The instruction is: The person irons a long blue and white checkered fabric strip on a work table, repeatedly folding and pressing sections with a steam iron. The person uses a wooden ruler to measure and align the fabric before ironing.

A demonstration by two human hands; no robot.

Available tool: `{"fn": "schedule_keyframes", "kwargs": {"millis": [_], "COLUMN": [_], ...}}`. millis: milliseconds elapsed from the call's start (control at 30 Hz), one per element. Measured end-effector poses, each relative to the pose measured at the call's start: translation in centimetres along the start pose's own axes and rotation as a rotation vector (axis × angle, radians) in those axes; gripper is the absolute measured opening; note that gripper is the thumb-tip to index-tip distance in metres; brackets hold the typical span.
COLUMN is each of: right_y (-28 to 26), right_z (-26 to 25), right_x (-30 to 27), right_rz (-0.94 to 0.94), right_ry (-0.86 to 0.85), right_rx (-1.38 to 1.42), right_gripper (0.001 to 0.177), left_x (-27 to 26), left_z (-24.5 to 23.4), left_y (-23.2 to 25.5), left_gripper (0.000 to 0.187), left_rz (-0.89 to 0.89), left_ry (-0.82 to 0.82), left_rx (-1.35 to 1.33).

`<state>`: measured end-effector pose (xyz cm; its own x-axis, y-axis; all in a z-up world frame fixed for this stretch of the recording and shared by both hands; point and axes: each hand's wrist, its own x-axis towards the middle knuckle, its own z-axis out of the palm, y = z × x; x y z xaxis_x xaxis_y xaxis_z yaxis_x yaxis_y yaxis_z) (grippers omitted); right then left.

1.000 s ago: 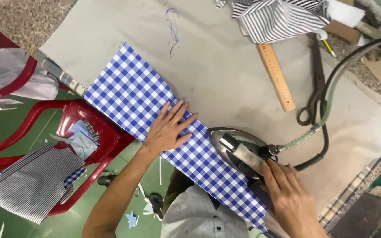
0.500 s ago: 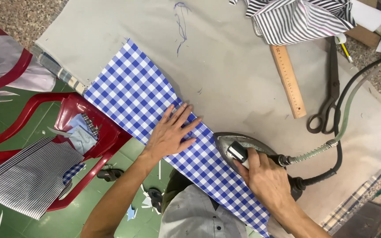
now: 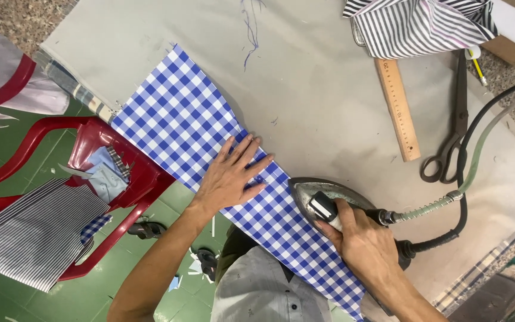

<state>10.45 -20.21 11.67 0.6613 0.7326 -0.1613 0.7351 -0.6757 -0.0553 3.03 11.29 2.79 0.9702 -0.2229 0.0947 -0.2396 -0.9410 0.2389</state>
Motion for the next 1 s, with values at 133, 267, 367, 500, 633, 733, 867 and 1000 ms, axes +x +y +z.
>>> {"fn": "schedule_keyframes", "kwargs": {"millis": [133, 267, 367, 500, 633, 733, 867, 1000], "right_y": [-0.5, -1.3, -1.9, -1.9, -1.2, -0.5, 0.2, 0.5], "right_z": [0.0, -0.6, -0.8, -0.8, -0.8, -0.7, -1.0, -0.9], "right_x": [1.0, 2.5, 3.3, 3.5, 2.6, 1.7, 0.5, -0.4], "right_rz": [0.030, 0.002, 0.012, 0.021, 0.047, 0.019, -0.026, -0.008], "right_ry": [-0.023, -0.018, -0.033, -0.064, -0.133, -0.083, -0.040, -0.077], "right_rx": [0.003, 0.028, 0.028, 0.027, 0.040, 0.033, 0.028, 0.051], "right_gripper": [0.067, 0.067, 0.067, 0.068, 0.068, 0.068, 0.068, 0.069], "left_x": [0.0, -0.1, -0.1, 0.1, 0.0, 0.1, 0.2, 0.5], "left_z": [0.0, 0.1, 0.2, 0.2, -0.5, -0.5, -0.9, -1.1], "left_y": [0.0, 0.0, -0.3, -1.5, -2.5, -2.5, -2.2, -1.5], "left_gripper": [0.059, 0.059, 0.059, 0.063, 0.060, 0.059, 0.058, 0.064], "left_rz": [0.002, -0.006, 0.002, 0.021, -0.004, -0.006, -0.009, -0.016], "left_ry": [0.020, 0.008, 0.015, 0.019, 0.018, 0.000, 0.006, 0.007], "left_rx": [-0.016, -0.012, -0.024, 0.028, 0.008, 0.010, -0.003, 0.061]}}
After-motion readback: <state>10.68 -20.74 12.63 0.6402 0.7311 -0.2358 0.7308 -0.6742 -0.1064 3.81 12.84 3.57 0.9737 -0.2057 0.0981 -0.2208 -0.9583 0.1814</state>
